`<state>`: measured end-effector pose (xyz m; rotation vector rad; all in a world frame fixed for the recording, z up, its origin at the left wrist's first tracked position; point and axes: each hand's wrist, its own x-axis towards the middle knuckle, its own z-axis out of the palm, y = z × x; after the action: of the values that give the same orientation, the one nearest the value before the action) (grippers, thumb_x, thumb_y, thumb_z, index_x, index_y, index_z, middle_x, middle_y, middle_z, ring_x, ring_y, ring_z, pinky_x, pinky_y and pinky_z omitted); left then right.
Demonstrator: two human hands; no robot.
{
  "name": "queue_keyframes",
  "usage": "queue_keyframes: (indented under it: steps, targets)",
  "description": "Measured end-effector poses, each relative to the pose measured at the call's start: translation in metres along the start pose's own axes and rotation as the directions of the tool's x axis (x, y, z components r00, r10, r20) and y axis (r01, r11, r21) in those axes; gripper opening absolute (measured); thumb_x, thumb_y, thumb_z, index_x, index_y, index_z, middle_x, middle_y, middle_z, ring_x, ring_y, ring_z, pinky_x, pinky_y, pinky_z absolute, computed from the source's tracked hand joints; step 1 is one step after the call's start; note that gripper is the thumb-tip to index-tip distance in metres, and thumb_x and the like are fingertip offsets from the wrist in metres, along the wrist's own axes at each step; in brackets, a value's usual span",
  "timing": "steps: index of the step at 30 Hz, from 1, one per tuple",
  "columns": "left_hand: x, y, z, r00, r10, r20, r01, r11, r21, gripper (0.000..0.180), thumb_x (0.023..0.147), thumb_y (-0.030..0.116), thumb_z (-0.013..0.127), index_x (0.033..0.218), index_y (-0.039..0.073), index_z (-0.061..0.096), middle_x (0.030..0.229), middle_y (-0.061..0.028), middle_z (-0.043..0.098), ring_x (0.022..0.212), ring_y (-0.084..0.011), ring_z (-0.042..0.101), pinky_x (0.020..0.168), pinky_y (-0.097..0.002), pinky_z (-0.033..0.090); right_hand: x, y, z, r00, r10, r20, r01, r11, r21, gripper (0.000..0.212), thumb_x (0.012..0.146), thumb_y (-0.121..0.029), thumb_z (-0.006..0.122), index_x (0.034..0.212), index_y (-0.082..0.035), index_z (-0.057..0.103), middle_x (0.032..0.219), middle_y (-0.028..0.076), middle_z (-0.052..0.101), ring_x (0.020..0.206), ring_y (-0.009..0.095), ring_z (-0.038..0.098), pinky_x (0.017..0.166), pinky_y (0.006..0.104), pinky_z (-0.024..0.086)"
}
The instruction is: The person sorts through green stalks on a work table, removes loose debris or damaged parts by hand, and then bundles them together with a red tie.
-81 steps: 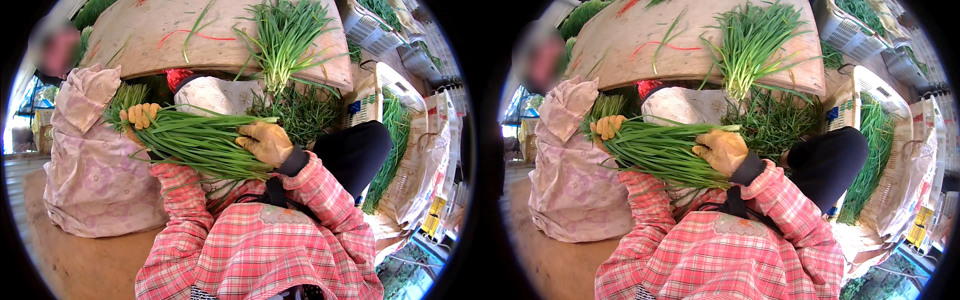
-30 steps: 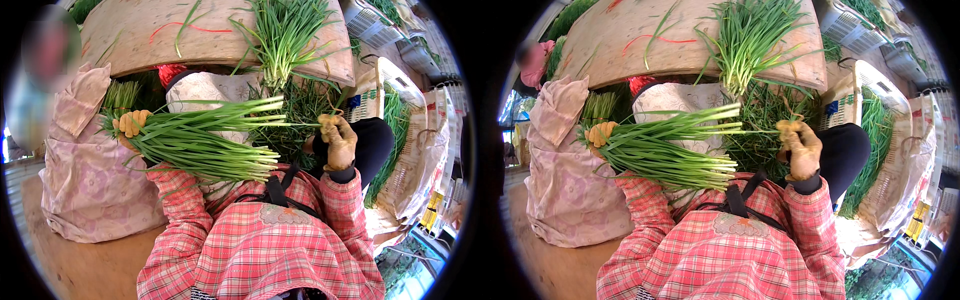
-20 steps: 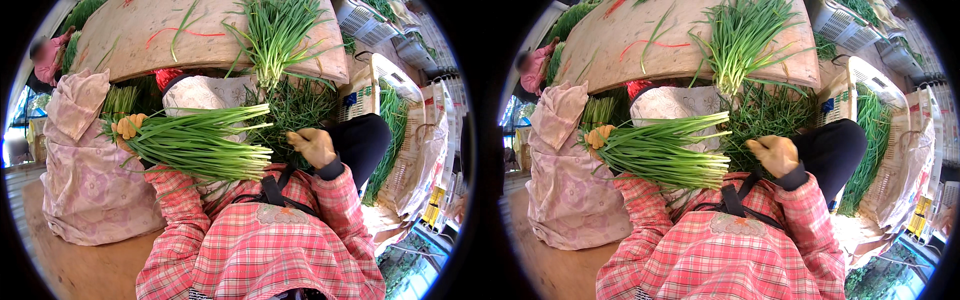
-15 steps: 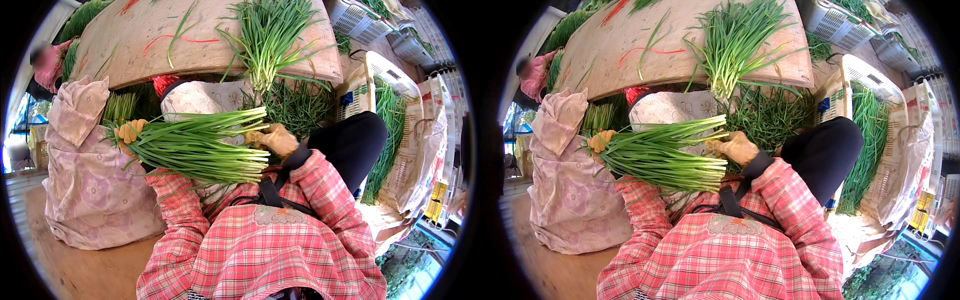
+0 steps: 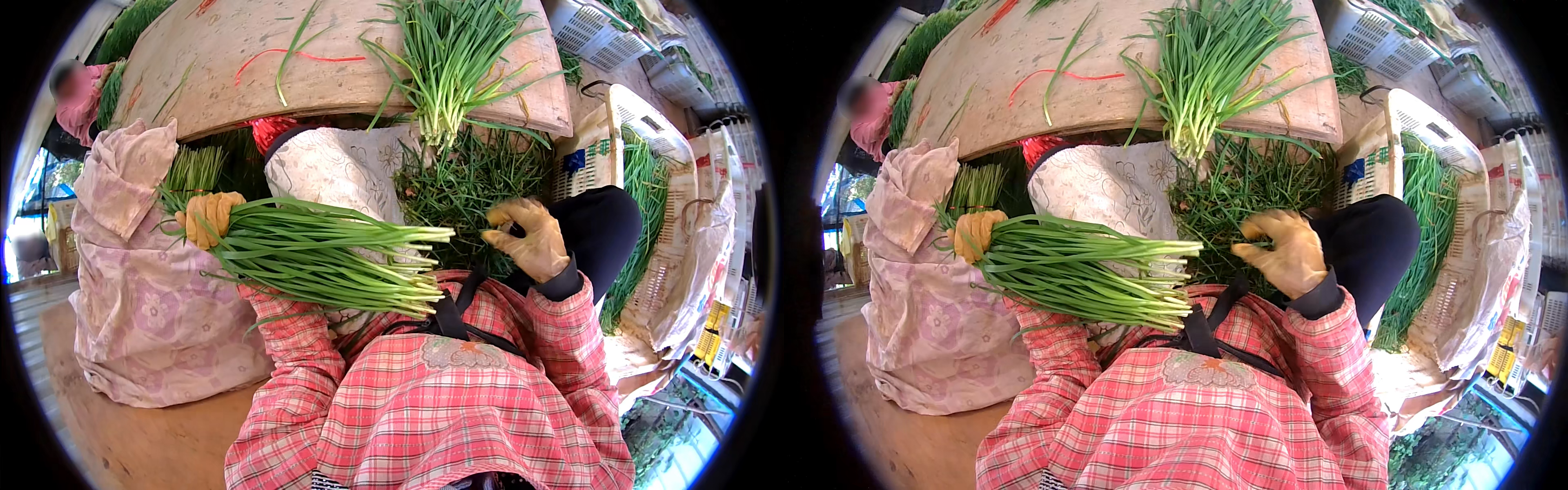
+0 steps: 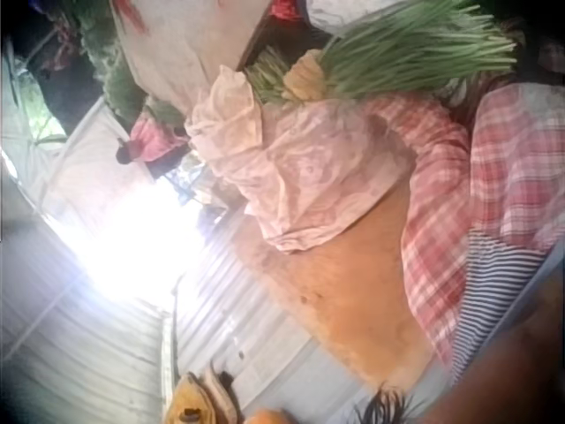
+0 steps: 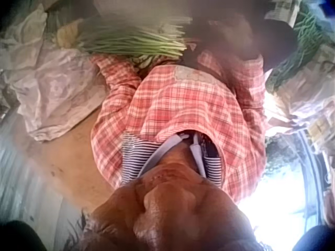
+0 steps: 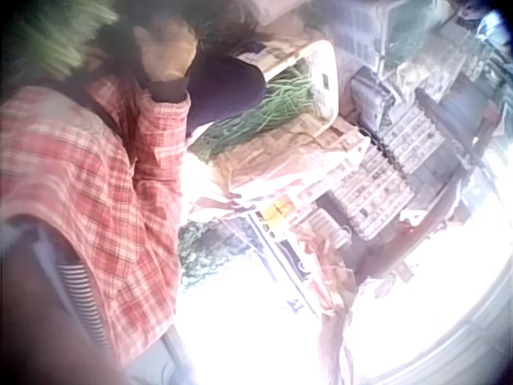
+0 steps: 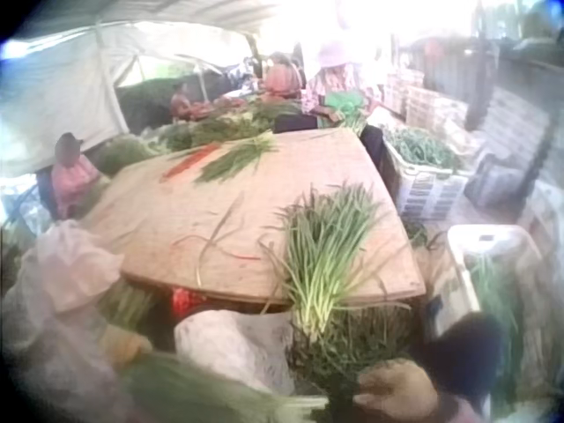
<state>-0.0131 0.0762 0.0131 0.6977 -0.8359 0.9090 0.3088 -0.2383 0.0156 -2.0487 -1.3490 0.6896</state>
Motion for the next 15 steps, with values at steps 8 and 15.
queue_keyframes:
  steps: [8,15]
  targets:
    - [0.030,0.015,0.015,0.984,-0.030,0.176,0.010,0.993,0.115,0.046,0.095,0.028,0.030,0.063,0.015,0.061,0.059,0.0020,0.064,0.049,-0.0105,0.054,0.055,-0.0217,0.044,0.006,-0.076,0.073,0.867,-0.428,0.256,0.405,0.904,0.140,0.027,0.083,-0.022,0.057,0.100,-0.001,0.056,0.077,0.016,0.060,0.068,0.033,0.060,0.060,0.0396,0.047]
    - [0.067,-0.006,0.044,0.885,-0.039,0.465,0.047,0.999,-0.006,0.047,0.093,0.026,0.032,0.068,0.005,0.065,0.063,-0.0085,0.064,0.055,-0.0165,0.059,0.052,-0.0255,0.047,-0.032,0.000,0.046,0.919,-0.393,-0.024,0.384,0.909,-0.159,0.006,0.072,-0.013,0.063,0.072,-0.008,0.061,0.062,0.008,0.059,0.054,0.024,0.059,0.049,0.0331,0.046]
